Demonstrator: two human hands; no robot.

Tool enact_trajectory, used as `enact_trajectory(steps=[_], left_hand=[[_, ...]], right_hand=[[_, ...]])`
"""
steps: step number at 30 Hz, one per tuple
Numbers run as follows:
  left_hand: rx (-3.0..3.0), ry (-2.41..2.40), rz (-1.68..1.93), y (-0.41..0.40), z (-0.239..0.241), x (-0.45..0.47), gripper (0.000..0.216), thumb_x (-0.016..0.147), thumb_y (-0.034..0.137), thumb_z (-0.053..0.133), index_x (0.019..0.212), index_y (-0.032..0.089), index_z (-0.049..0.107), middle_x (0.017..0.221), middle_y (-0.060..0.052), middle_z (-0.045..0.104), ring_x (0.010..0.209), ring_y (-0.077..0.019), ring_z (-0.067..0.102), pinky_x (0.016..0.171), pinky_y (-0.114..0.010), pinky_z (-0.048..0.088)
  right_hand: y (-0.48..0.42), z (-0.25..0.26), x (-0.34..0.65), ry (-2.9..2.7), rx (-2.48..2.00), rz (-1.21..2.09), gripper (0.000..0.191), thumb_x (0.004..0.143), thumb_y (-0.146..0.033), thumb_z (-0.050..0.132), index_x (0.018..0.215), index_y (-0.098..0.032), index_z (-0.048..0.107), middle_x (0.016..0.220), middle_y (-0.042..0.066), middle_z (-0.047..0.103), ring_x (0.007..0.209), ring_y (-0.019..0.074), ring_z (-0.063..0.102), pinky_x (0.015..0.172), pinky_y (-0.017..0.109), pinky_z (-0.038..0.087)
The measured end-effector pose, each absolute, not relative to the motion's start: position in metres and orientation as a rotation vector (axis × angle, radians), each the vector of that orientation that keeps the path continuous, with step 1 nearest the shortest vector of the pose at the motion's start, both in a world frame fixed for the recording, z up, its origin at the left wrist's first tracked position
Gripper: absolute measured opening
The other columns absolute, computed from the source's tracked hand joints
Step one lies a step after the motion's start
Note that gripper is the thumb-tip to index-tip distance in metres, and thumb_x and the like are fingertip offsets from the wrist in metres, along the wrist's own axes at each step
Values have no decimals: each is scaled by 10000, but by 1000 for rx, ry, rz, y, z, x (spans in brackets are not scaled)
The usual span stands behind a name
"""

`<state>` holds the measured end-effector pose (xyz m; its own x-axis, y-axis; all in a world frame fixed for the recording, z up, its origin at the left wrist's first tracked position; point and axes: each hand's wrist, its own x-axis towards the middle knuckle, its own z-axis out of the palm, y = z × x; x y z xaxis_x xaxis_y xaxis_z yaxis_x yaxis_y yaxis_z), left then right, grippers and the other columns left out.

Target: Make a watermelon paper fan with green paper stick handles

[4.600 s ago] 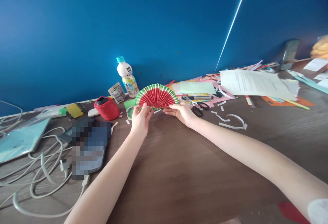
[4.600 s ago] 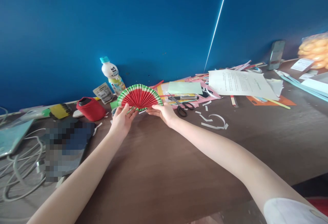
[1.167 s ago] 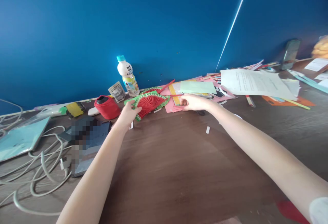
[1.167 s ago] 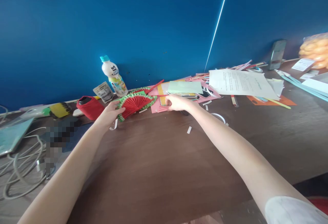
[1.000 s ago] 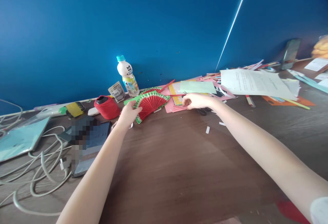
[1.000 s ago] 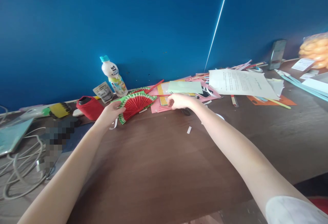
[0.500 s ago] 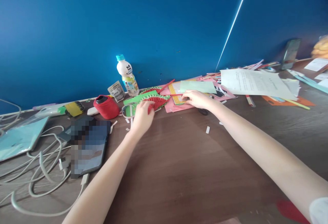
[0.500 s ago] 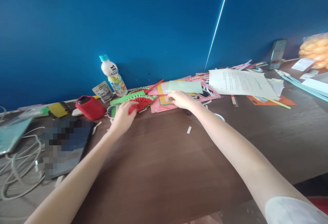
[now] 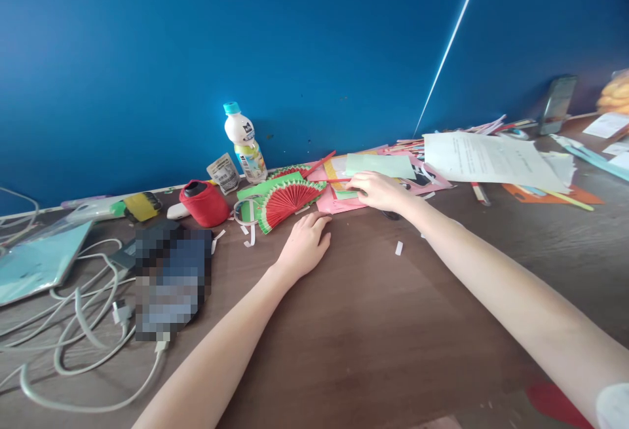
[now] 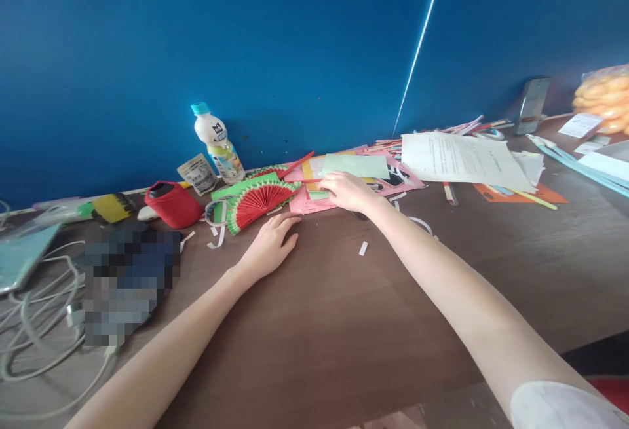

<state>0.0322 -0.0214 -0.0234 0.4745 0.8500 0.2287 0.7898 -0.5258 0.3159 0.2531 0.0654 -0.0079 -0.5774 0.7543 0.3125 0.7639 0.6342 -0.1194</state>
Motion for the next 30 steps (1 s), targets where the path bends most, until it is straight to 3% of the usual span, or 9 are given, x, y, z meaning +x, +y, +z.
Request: enact_trajectory(steps=[4,9,14,24,30], left_hand=[[2546,1435,536,-21,-23,32,331,836,196,436,1151,144,521,1246,-79,526,1173,-219,454,1032,-380,345],[2532,1440,528,-21,-23,31,334,835,200,434,1156,153,518,1251,-78,520,1177,-225,449,1028,-385,344],[2541,1444,541,-21,-24,31,329,833,205,431,1148,175,521,1239,-72,527,1174,-226,449,1017,-397,349],[2559,1455,544,-22,-25,31,332,835,206,420,1150,171,518,1229,-67,533,1164,-219,451,1012,-394,352],[2562,1456,537,-22,-24,32,327,834,198,418,1143,175,522,1231,-67,531,1163,-218,452,1010,-398,352]], right_hand=[[65,-21,251,-2466,-1132,-208,407,648,28,385,945,-160,589,975,75,632,921,224,553,793,339,413],[65,-29,252,-2346,-1179,-304,376,710,21,327,974,-141,540,928,114,619,816,235,545,716,360,406],[62,-29,255,-2416,-1085,-373,348,748,18,307,812,-161,600,1010,117,612,826,229,534,714,363,403],[66,-28,256,-2382,-1139,-274,233,820,-191,494,1008,-148,625,1018,104,621,839,242,590,739,374,481],[68,-31,259,-2412,-1104,-354,260,870,-189,405,976,-155,640,996,109,634,861,228,607,713,336,494]])
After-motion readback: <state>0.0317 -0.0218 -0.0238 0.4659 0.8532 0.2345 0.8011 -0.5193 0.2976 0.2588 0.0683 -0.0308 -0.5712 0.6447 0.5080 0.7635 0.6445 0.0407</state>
